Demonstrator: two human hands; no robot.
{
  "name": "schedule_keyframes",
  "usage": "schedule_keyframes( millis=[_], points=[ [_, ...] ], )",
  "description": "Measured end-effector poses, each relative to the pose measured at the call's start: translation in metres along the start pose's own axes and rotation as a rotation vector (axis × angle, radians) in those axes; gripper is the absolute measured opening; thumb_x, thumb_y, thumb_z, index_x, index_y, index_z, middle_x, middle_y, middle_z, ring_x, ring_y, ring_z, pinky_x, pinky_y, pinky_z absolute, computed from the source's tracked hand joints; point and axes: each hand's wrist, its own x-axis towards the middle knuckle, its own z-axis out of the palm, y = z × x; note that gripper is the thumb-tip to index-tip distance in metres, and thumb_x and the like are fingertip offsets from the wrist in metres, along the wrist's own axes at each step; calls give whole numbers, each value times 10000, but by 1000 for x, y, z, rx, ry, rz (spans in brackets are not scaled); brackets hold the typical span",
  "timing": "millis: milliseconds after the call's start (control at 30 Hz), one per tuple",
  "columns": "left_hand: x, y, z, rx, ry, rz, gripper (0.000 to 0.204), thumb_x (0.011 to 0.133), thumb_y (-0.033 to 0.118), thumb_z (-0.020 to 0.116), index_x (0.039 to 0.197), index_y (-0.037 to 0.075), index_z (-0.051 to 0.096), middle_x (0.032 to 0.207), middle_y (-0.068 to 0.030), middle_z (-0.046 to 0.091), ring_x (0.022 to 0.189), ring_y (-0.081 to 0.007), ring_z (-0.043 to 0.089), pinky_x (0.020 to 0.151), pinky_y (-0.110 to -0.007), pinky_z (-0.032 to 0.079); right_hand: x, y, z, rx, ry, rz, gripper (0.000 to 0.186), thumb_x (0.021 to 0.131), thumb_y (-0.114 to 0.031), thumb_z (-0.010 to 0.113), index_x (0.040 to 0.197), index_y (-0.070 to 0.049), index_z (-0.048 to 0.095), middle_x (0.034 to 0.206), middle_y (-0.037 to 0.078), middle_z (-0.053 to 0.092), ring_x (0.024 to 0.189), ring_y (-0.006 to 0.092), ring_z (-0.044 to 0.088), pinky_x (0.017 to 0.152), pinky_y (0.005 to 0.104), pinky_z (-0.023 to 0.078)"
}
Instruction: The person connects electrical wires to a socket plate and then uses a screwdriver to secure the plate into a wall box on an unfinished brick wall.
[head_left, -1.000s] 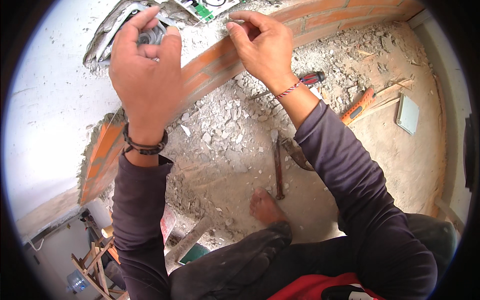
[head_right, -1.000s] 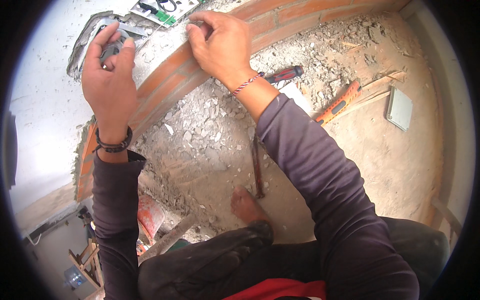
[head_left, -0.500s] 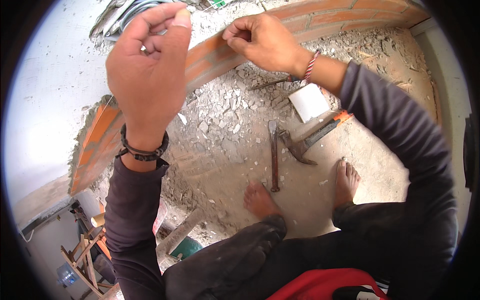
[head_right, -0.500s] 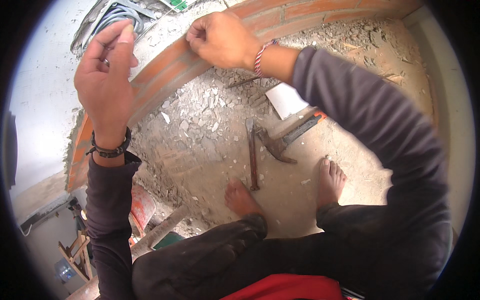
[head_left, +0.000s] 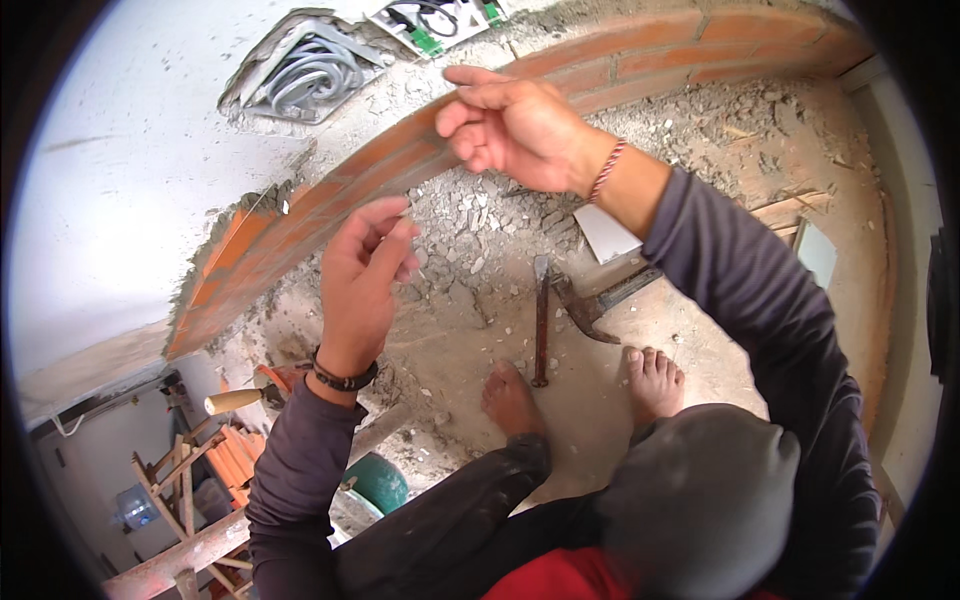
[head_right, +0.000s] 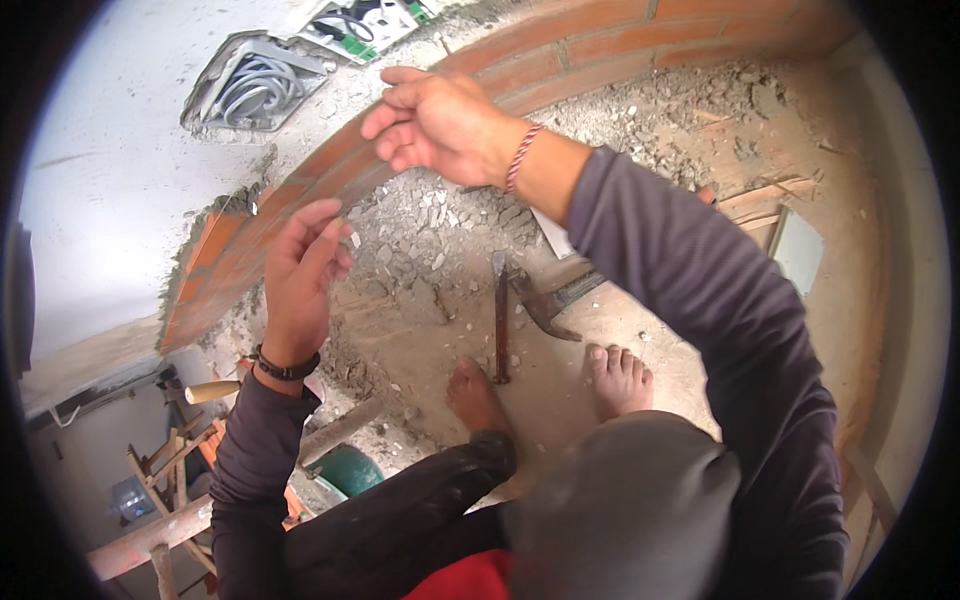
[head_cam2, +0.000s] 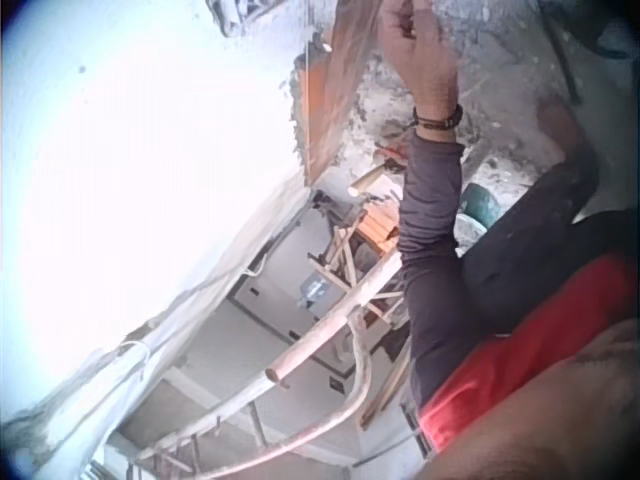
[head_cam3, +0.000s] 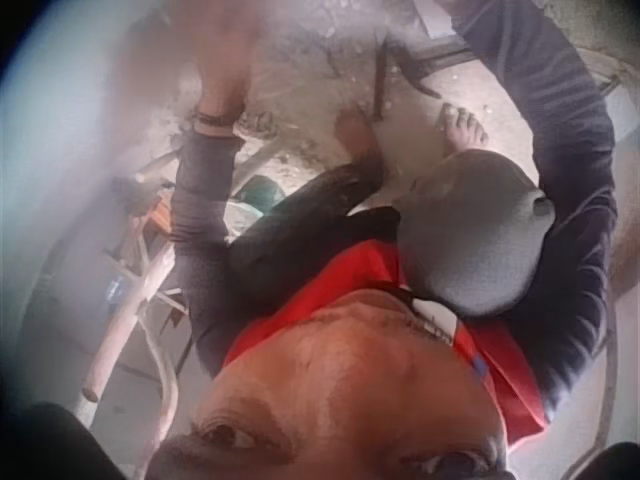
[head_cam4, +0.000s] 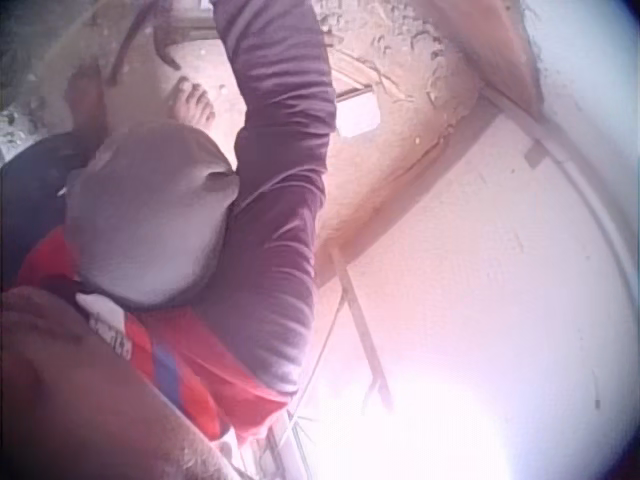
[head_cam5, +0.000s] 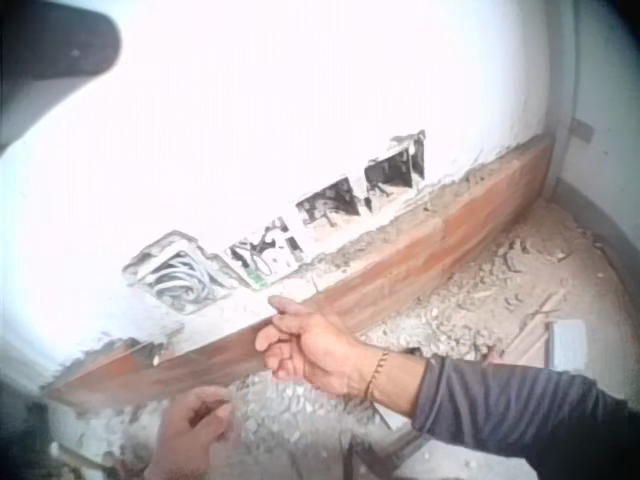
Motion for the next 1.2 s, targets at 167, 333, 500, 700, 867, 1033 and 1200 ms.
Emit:
schedule_keyframes(
  millis=[167,333,500,700,867,1033,1200],
  points=[
    [-19,2,-7,100,78,-131,287,992,125,586,1270,55,592,976,-14,647,739,-60,560,662,-213,452,21,22,-7,350,-148,-129,611,1044,-149,423,1587,-100,147,931,86,679,738,187,615,662,345,490],
    [-35,-2,-5,90,117,-191,292,994,133,594,1277,59,589,976,-18,656,747,-69,573,664,-217,456,25,26,-2,517,-162,-178,637,1040,-137,420,1593,-89,109,910,77,660,739,177,602,669,342,489],
    [-40,-10,16,85,94,-214,285,997,125,587,1272,53,586,991,-22,663,763,-72,576,668,-219,453,30,28,0,505,-118,-195,653,1018,-124,441,1587,-60,127,899,82,647,707,170,593,649,345,490],
    [-38,-14,32,75,74,-181,300,997,118,592,1286,41,566,993,-24,659,779,-76,571,672,-225,453,33,24,1,393,-33,-230,590,1006,-132,475,1552,-33,273,890,104,647,643,157,591,582,327,499],
    [-36,-18,34,92,80,-173,304,997,116,593,1287,34,561,998,-30,657,780,-76,567,672,-227,452,33,28,14,342,95,-280,489,1023,-139,496,1470,23,381,887,98,650,645,138,596,566,299,491],
    [-28,-12,31,136,106,-115,300,1002,128,588,1284,30,565,1002,-38,655,771,-77,570,675,-226,452,43,26,17,336,206,-315,438,980,-136,581,1365,59,504,787,83,635,586,125,567,513,280,466],
    [-8,1,26,184,148,-7,302,1003,127,594,1284,21,568,1010,-46,657,775,-79,581,680,-226,459,47,27,23,338,282,-332,428,961,-129,609,1336,63,530,742,72,624,556,119,549,483,284,453]
  ],
)
